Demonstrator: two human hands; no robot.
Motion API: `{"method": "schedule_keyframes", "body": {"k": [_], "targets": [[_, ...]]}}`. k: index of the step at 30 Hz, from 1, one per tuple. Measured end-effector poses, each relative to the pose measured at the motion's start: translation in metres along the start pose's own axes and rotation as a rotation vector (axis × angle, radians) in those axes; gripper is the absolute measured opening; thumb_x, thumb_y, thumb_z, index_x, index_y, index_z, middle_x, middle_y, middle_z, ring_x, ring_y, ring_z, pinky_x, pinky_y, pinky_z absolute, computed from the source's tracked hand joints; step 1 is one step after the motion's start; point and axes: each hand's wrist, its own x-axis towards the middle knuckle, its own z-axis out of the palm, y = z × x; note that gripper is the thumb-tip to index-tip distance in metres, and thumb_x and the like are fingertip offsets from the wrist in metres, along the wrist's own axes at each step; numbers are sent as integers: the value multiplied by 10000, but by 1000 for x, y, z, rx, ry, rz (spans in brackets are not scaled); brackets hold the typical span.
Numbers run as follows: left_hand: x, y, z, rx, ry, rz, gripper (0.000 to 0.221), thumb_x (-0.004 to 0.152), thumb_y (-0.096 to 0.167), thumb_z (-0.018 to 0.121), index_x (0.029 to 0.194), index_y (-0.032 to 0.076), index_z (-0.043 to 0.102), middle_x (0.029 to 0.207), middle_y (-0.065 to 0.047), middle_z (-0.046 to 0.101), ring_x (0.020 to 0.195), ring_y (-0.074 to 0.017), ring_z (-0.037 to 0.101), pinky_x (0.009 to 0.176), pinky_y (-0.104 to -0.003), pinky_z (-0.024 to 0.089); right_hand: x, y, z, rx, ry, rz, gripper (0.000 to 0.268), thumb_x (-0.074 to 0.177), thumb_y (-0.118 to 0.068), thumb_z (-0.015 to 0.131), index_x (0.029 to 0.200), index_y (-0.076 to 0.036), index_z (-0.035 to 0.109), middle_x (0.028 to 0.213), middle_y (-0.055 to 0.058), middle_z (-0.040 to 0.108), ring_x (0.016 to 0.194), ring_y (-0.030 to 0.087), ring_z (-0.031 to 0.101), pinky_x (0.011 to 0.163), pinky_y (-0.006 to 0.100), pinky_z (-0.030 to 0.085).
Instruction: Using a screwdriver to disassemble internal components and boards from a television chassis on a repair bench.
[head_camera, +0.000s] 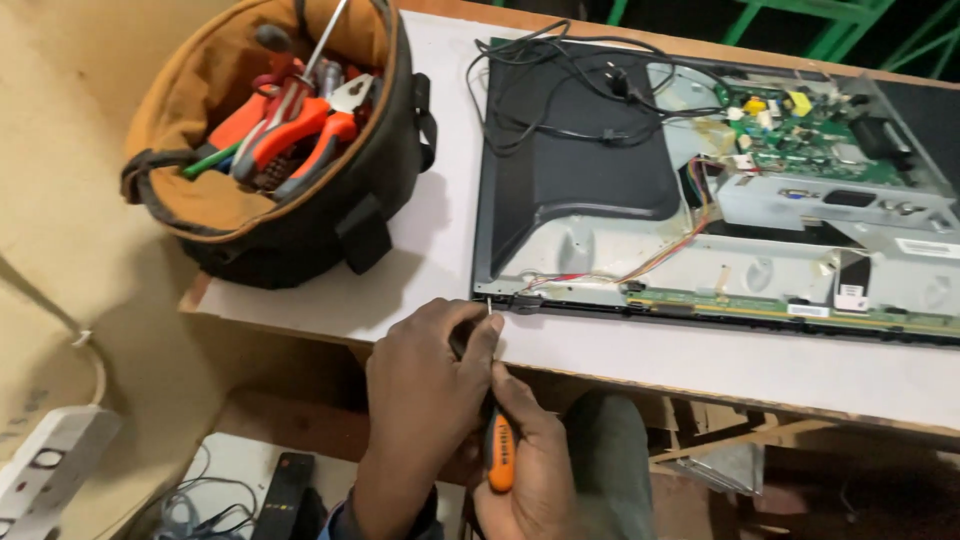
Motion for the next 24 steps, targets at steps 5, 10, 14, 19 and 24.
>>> {"method": "schedule_keyframes", "body": {"k": [5,10,14,19,24], "targets": [[5,10,-3,43,-75,-192,307,844,502,647,959,258,794,961,51,810,916,-278,723,797,-456,507,18,-10,-19,-59,-152,292,354,947,-529,607,794,-209,610,546,-18,465,383,102,394,321,217,201],[7,13,-5,55,-104,-228,294,852,497,639,958,270,794,956,48,813,932,-281,722,810,-461,503,11,-4,-9,-12,-119,109,142,919,-310,672,861,-181,656,546,43,509,370,142,409,319,272,234],[7,11,-5,42,-91,-236,263,841,495,656,915,281,791,894,65,810,887,-251,725,781,-440,501,-1,-11,1,-64,-124,22,270,875,-224,739,1143,-211,709,631,-19,517,398,42,378,317,184,229],[9,8,-3,48,-63,-169,215,838,457,678,835,262,769,818,71,788,835,-269,717,736,-463,493,19,-15,-25,-39,-214,256,340,964,-453,583,828,-148,647,552,38,471,350,140,391,354,271,260],[6,9,-6,-3,-90,-203,231,822,422,645,874,264,806,870,50,812,863,-245,726,762,-438,504,4,-9,-10,-41,-164,57,97,916,-232,725,873,-179,656,610,-8,555,482,118,485,430,283,334]]}}
